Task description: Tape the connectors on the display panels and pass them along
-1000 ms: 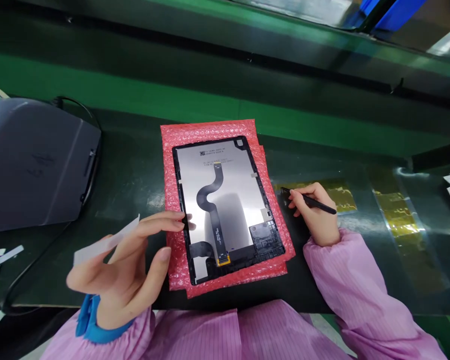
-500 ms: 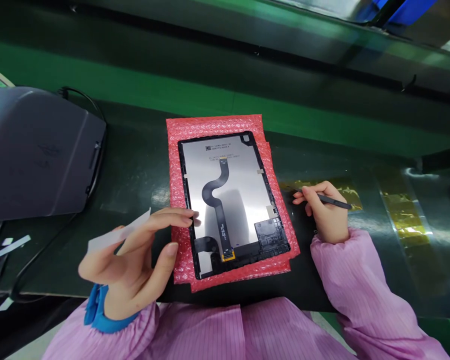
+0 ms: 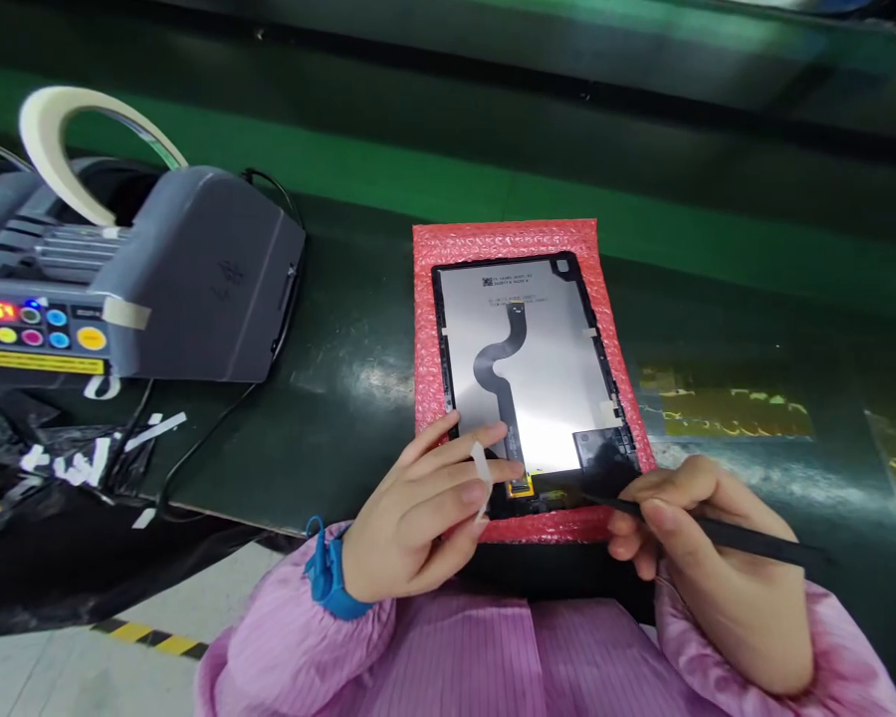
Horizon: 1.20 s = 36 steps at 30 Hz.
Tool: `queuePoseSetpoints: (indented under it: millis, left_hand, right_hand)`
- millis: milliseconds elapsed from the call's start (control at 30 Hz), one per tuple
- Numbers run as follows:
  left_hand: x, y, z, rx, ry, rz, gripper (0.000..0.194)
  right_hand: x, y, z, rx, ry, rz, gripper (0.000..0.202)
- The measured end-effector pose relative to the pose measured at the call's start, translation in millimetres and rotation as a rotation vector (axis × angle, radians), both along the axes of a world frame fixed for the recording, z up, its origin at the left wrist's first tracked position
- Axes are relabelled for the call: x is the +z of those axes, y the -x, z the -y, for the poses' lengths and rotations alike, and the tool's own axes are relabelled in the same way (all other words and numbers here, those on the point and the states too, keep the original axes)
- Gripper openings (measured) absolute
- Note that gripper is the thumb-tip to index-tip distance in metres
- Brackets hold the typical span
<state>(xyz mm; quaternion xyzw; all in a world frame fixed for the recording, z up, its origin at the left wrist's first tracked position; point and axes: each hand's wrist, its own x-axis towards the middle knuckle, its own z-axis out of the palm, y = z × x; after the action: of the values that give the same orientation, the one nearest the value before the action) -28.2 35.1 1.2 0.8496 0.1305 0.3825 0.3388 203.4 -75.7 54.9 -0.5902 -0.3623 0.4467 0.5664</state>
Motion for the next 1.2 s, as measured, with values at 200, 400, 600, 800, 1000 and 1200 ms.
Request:
queuePoseSetpoints:
  millis: [200,400,600,800,1000,1200]
  left_hand:
    - [-8.6,-0.4,-2.9,-0.018,-0.084,-0.038,0.084]
    - [-11.0,-2.2,2.8,0.018,-0.002,0.05,0.096]
    - [-11.0,3.3,9.5,0.05,0.055,0.004,0.081]
    - [-5.9,3.0,6.5,0.049,0.007,-0.005,0.064]
    - [-6.8,3.3,8.3,0.062,0.007,0.011,0.063]
    - [-6.5,4.6,8.8,0.059,0.015,-0.035,0.055]
  right_hand:
    - [-5.0,12.0,-8.1,0.016,0.077,0.085,0.021]
    - [-5.6,18.1,-9.7,-0.006,0.101,0.076,0.022]
    - [-3.6,22.1,-11.2,-0.012,0.107,0.088,0.023]
    - [-5.5,23.0,-9.0,-0.005,0.111,0.096,0.021]
    - [-5.4,23.9,-8.8,-0.012,0.097,0.114,0.021]
    - [-5.4,24.2,-7.8,-0.022,0.095,0.156,0.023]
